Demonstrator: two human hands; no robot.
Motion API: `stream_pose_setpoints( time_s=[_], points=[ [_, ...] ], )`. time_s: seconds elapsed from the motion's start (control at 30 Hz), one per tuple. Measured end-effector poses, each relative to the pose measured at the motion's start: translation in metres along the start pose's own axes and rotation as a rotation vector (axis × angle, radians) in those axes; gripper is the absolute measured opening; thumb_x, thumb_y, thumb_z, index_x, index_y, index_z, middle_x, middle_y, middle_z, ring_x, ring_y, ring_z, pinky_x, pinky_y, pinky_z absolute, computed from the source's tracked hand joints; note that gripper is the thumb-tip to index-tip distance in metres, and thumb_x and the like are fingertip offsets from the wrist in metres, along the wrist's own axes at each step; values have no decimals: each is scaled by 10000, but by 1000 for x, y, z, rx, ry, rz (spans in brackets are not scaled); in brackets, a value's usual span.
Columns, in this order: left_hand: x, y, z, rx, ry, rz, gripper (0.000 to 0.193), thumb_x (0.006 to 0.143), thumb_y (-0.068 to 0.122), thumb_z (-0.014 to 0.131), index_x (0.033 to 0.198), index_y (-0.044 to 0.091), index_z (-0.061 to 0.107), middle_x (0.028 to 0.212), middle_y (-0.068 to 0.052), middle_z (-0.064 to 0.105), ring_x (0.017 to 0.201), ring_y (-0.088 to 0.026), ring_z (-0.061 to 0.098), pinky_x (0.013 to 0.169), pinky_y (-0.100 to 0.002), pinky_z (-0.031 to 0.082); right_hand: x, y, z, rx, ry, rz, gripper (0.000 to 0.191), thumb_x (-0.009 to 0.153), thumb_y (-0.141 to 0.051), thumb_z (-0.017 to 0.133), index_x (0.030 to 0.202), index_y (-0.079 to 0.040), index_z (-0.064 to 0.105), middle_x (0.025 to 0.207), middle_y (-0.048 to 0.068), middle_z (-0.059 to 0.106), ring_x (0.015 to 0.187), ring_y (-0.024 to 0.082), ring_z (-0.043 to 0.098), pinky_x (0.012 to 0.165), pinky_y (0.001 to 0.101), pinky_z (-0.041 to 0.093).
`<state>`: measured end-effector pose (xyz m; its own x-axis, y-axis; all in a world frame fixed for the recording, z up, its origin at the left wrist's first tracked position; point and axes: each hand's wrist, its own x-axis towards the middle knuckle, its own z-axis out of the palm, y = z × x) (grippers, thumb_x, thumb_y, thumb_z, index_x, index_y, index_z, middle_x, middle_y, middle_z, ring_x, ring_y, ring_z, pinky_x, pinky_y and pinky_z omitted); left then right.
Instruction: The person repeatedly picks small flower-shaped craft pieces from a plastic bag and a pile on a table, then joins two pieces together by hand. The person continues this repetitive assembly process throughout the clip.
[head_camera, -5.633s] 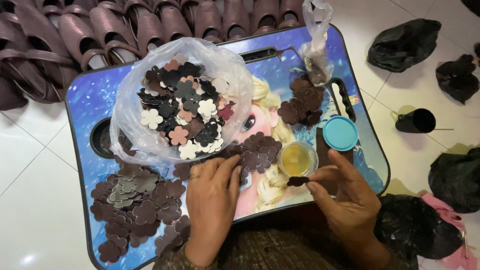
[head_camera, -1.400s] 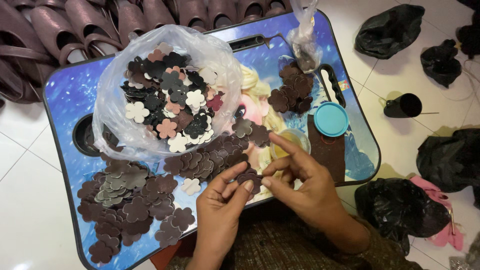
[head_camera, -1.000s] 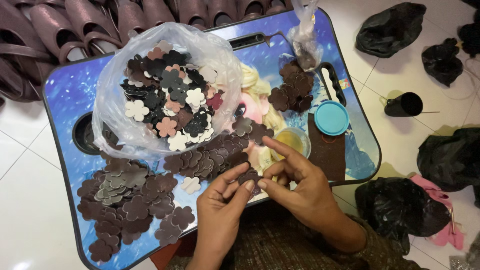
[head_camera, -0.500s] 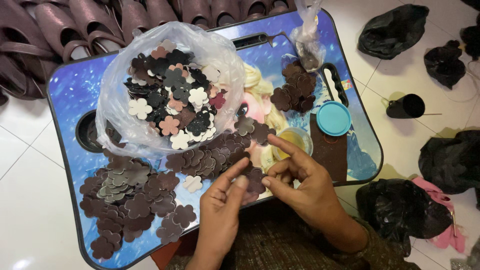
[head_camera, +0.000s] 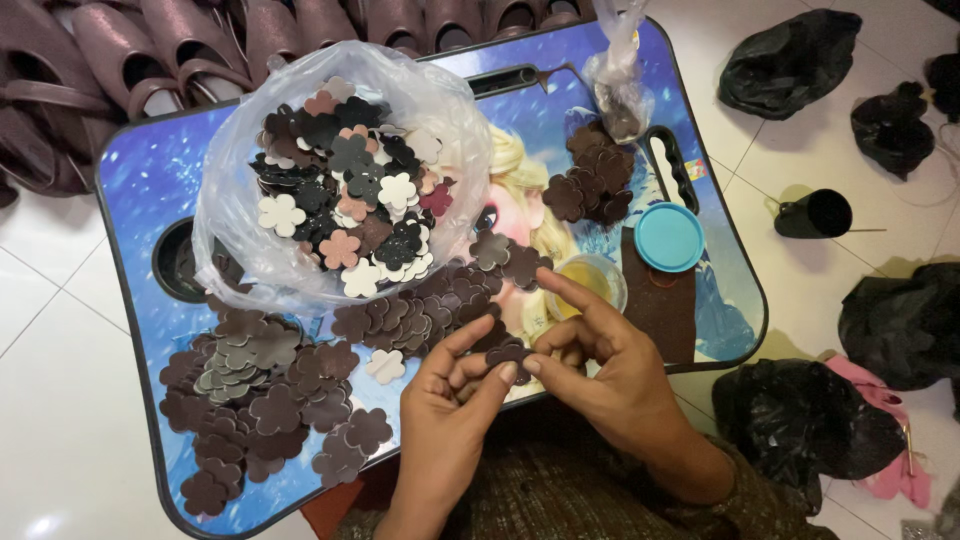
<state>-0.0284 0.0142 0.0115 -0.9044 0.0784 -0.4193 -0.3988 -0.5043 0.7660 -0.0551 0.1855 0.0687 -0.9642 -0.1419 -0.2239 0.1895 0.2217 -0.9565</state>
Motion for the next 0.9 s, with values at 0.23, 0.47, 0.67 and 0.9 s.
stream_pose_setpoints(
  time_s=[0.23,0.47,0.67,0.9],
  points=[
    [2,1,-1,36,66,35,485,889,-16,708,1361,-13,595,938,-106,774,831,-102,719,747,-235,560,0,1,-2,86,49,51,734,897,-49,688,1570,-69,394,963,29,757,766,50,599,694,225,506],
    [1,0,2,4,31,30,491,888,-30,698,1366,-18,583,977,-109,781,859,-97,722,781,-234,568,0,5,4,82,3,4,820,840,6,773,1570,-44,404,883,8,686,744,45,564,665,212,480],
    [1,-2,0,-19,11,47,511,884,-49,705,1378,-25,577,971,-112,777,856,-102,715,785,-238,564,2,5,6,80,6,13,800,847,7,758,1568,-40,414,853,3,696,729,43,570,654,209,471],
    [0,0,2,-4,2,43,509,887,-43,706,1376,-34,569,965,-113,785,867,-110,720,796,-247,568,2,5,4,82,0,8,802,843,17,758,1567,-36,416,853,5,696,718,40,554,646,207,458]
  ],
)
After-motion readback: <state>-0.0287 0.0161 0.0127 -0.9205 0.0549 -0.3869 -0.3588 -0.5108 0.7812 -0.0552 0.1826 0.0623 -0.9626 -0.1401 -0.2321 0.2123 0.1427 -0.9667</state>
